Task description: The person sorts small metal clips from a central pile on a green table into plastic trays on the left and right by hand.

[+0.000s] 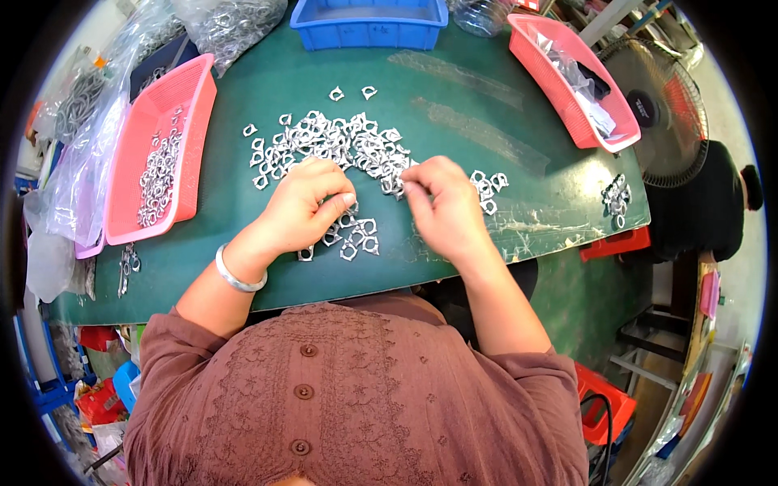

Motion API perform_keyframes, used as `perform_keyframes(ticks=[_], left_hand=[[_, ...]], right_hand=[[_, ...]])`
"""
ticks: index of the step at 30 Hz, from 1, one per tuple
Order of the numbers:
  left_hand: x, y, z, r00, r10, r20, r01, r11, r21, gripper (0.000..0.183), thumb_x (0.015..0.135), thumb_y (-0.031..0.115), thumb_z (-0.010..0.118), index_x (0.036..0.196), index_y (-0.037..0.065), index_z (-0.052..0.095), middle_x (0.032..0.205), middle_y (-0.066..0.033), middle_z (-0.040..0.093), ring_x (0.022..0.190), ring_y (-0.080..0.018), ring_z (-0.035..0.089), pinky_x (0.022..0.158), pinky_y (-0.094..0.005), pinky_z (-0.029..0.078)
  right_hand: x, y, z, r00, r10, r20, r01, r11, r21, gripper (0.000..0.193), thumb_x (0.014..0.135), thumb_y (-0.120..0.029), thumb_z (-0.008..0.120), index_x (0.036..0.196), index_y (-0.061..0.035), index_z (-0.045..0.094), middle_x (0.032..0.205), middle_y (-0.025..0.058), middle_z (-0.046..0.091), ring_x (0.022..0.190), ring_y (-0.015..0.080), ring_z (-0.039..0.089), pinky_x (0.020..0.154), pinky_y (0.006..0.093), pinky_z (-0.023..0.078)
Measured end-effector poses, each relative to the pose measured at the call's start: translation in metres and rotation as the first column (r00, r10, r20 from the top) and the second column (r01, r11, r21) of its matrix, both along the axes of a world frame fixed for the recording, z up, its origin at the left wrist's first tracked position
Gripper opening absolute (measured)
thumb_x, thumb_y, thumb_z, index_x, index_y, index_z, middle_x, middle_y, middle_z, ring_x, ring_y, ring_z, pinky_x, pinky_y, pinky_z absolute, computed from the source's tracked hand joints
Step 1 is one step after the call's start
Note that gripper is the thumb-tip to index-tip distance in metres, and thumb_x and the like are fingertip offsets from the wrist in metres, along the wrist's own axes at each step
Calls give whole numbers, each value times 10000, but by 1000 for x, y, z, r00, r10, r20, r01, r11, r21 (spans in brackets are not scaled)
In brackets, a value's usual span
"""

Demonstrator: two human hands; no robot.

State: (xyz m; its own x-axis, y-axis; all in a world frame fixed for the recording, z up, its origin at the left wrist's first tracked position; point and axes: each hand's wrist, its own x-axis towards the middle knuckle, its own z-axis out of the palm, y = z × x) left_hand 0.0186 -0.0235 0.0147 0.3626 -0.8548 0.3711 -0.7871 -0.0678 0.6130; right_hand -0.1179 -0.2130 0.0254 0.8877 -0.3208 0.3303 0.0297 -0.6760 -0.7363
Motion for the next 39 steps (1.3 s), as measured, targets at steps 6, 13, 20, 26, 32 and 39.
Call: perform_keyframes(ticks=[6,13,20,26,32,39], left_hand=[[-8,-5,-9,994,54,93,-58,997,41,72,817,84,673,883,57,684,834,-85,584,845,-292,556,807,-407,435],[-10,-2,-2,989,-149,-4,149,987,66,67,787,93,697,841,54,702,820,-81,583,807,-284,559,727,-397,460],[-7,-2,-5,992,-120,-48,123,991,57,61,773,92,704,817,52,692,763,-82,589,759,-294,567,689,-399,467],[-7,-2,-5,1000,-17,17,18,1000,-10,149,781,67,695,930,56,700,811,-93,597,780,-293,567,719,-399,477],[-10,-4,-7,994,8,105,-11,1000,24,232,787,56,693,1018,64,713,888,-80,579,855,-279,556,790,-393,461],[-8,-2,-8,995,-43,90,40,999,27,192,781,53,695,972,59,713,925,-76,599,892,-274,564,813,-393,451]], right_hand=[[-1,-4,-1,999,13,-38,-24,953,-302,169,780,-48,713,947,-42,688,926,104,579,898,309,562,782,400,474],[10,10,-9,999,18,34,-3,912,-409,185,709,-103,770,854,-53,665,918,87,553,902,299,540,787,397,464],[12,12,-16,999,34,42,-15,926,-377,152,715,-55,741,848,-53,666,932,86,560,922,303,540,812,401,456],[8,15,-12,997,65,32,-45,901,-431,162,722,-57,722,882,-67,696,947,84,562,918,296,536,792,401,443],[0,16,-14,991,135,10,-113,866,-487,200,730,-40,693,925,-79,713,944,80,558,908,280,533,771,385,432],[-4,10,-14,998,56,25,-41,913,-406,175,717,-43,722,887,-78,698,937,68,561,898,284,533,787,392,434]])
